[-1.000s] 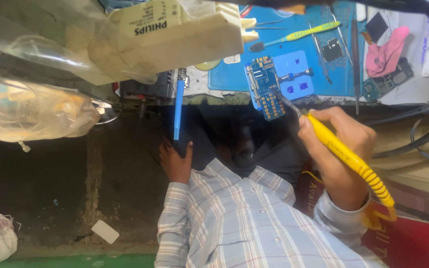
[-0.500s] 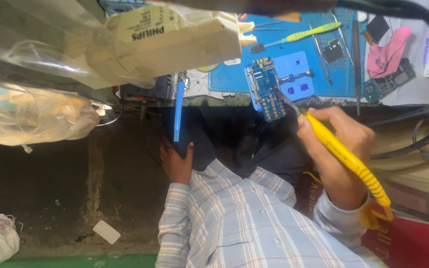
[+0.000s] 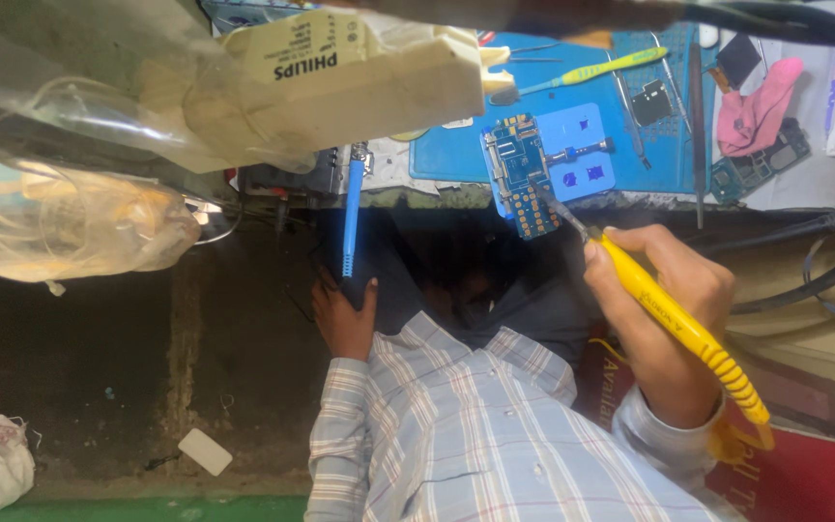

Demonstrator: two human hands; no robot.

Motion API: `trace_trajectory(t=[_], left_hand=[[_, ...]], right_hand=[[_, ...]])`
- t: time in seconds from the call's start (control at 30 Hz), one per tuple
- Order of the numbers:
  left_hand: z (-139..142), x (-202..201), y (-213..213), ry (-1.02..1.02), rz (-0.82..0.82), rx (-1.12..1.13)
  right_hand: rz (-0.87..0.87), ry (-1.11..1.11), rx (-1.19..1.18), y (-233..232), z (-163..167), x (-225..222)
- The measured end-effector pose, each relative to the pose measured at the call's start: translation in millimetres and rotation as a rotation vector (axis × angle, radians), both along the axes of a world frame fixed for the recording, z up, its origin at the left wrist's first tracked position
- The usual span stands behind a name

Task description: The person solders a blue circuit board clamped on a repair bench, holding the board steady with one hand while applying a yellow soldering iron to its contacts. They briefly adjust the lamp, spray liquid onto the board from a bottle, and use a file on the board near the end.

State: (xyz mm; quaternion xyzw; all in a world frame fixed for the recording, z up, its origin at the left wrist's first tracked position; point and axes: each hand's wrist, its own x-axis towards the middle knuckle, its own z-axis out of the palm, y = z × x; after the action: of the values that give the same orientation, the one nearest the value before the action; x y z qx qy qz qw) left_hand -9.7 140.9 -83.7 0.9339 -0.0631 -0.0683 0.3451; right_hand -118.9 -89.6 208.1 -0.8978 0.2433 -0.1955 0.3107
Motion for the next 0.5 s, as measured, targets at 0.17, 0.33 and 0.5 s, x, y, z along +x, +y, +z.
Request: trace_trajectory(t=[0.17,0.33,0.5], left_hand=[[-0.9,0.9,-0.2,-0.002,-0.002,0.000],[-0.5,0.6,-0.9,0.020,0.009,0.009],[0.7,1.4,-0.4,0.027,0.001,0.032]], right_hand=[[0.002,-0.004,0.024,-0.7,-0.7,0.4],[-0.021,0.014,-0.004,-1.0,-1.0,-0.1],[0.035,-0.020,-0.017,-1.2,-0.4,0.4]])
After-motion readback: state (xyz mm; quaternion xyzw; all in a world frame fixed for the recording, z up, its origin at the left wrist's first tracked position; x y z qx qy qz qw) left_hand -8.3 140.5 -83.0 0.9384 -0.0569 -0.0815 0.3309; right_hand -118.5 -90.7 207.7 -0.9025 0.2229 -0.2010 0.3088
